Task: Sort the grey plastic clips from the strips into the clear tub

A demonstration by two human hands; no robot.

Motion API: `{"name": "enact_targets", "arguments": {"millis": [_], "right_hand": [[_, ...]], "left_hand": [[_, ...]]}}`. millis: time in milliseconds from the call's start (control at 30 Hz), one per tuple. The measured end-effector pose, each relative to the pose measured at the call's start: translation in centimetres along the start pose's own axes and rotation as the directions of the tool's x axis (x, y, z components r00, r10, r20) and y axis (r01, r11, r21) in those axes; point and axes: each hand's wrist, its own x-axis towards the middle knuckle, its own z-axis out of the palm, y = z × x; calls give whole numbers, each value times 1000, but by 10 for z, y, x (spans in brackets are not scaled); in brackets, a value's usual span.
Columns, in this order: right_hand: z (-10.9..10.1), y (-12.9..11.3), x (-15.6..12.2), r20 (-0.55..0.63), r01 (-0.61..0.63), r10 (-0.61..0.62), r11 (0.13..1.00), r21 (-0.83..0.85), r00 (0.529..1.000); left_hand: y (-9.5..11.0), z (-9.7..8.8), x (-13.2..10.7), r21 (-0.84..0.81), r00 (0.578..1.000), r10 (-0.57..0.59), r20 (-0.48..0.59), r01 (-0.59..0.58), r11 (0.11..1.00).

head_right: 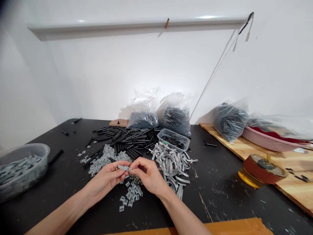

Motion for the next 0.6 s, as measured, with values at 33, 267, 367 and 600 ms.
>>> {"name": "enact_targets", "arguments": {"millis": [33,267,367,600], "right_hand": [[0,0,0,-6,11,-11,1000,5,1000],[2,-5,3,-19,56,-57,997,-52,998],[0,-2,2,-28,15,-16,998,-54,999],[-3,2,1,64,-131,121,973,190,991]], "left_hand": [[-1,1,0,-9,1000,5,-4,-5,1000],[-4,4,-2,9,998,-19,66,18,1000],[-3,7,-3,26,997,6,80,-9,1000],[1,7,-4,197,999,13,47,-22,980]]}}
